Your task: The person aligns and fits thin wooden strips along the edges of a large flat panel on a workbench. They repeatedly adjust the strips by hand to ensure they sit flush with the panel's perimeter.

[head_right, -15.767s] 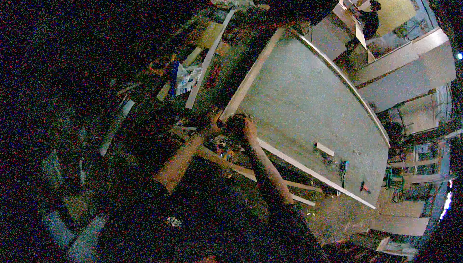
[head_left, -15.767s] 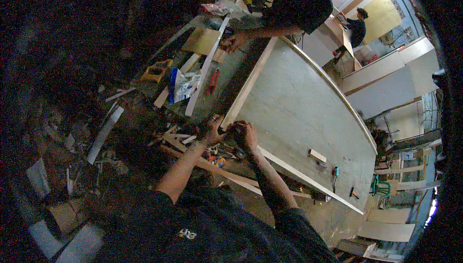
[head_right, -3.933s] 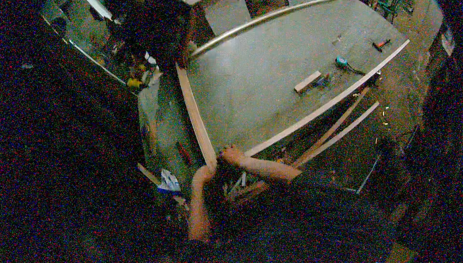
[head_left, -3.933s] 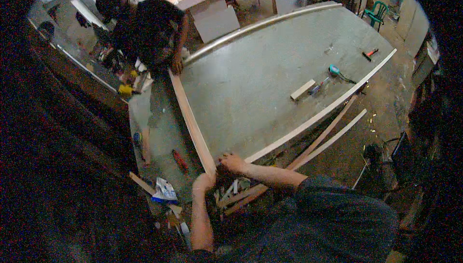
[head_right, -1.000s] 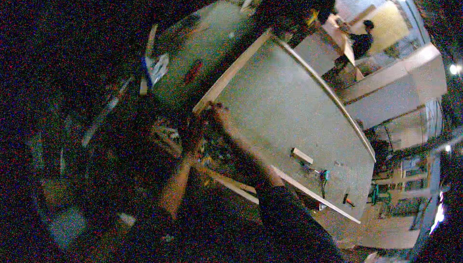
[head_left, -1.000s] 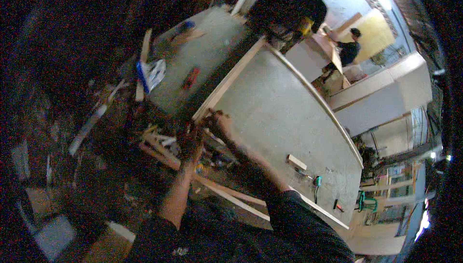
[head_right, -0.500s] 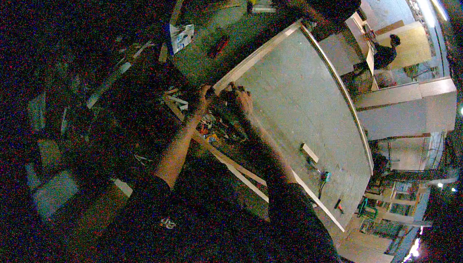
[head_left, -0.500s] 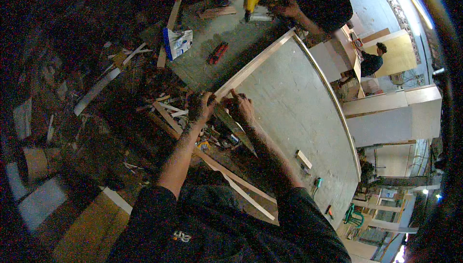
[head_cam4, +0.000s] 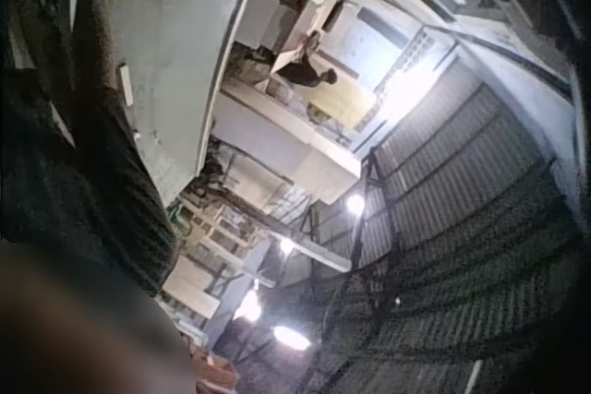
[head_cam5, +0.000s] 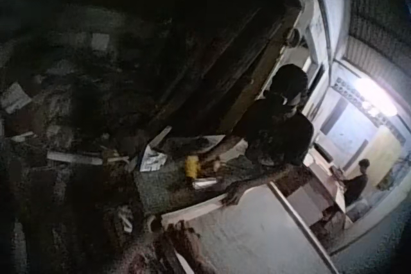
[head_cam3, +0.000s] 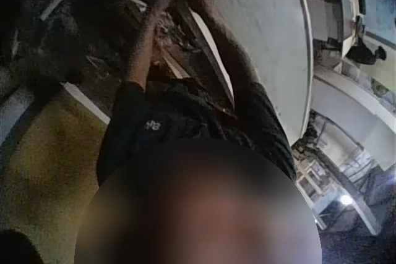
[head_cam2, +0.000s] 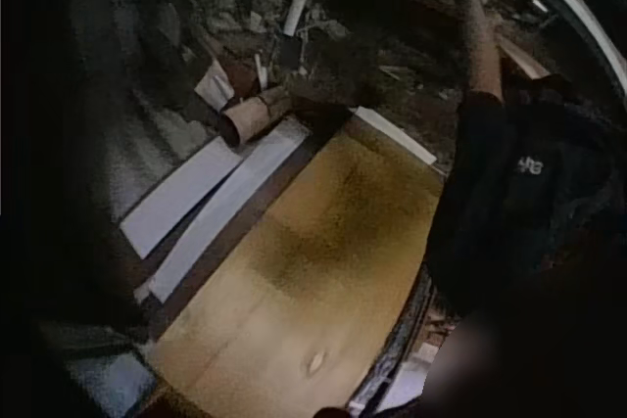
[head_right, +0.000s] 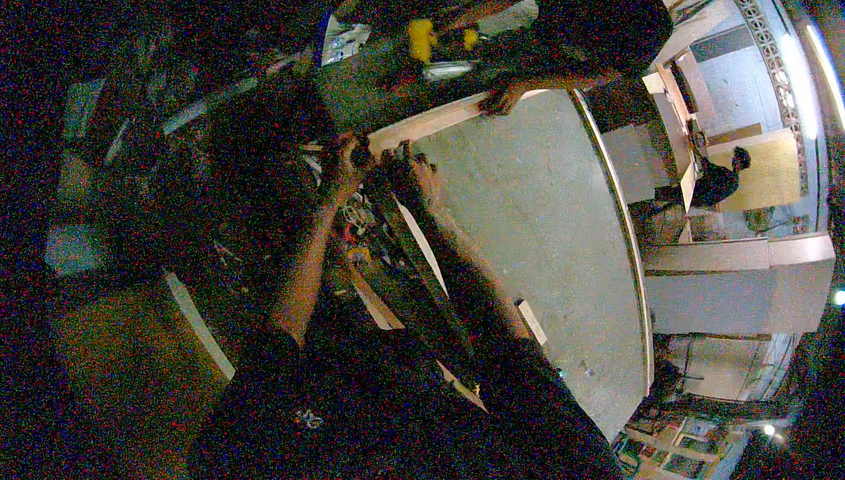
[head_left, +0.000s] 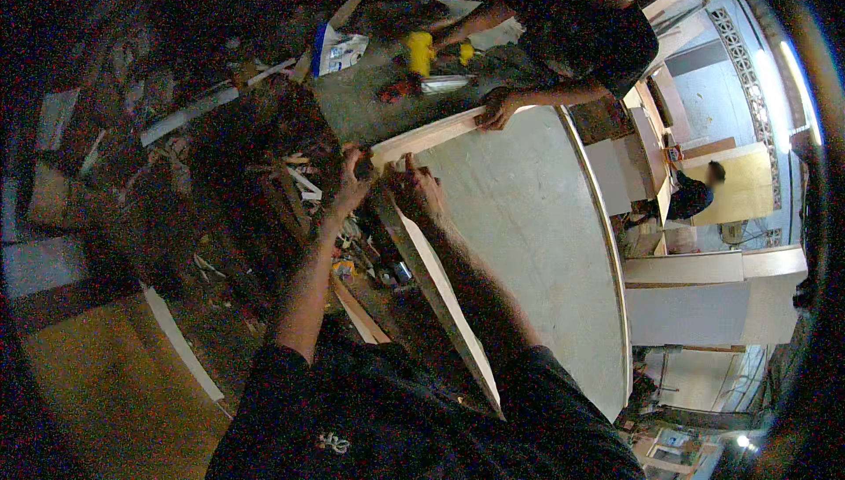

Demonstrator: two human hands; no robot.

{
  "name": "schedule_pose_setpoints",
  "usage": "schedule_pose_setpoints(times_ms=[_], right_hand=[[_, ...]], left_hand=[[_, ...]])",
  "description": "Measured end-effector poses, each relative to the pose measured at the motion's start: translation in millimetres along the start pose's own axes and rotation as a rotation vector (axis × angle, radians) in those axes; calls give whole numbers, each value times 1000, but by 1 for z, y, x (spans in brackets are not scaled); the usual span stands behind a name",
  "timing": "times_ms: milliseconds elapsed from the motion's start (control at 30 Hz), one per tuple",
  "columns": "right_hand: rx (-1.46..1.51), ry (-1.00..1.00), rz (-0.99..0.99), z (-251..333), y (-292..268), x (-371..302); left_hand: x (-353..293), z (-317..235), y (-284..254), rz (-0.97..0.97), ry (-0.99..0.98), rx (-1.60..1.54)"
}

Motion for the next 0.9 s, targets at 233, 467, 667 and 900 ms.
schedule_pose_setpoints(times_ms=[233,467,667,900], right_hand=[[234,103,149,-12,20,0],[170,125,237,-32,52,-6],[224,134,195,-27,51,1],[5,87,139,-10,27,0]], left_hand=[[-8,-7,16,-29,-499,-437],[-5,-16,4,34,-425,-104],[-6,6,25,-29,-631,-656],[-4,33,22,-299,-528,-537]])
Point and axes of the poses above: each hand's wrist, its own x-axis towards the middle knuckle, its own y-axis out of the palm, z = x × y, the point moved 5 cm from there along x, towards the middle knuckle, and after that the axes turned 1 degree about -x, right-handed, at the moved point
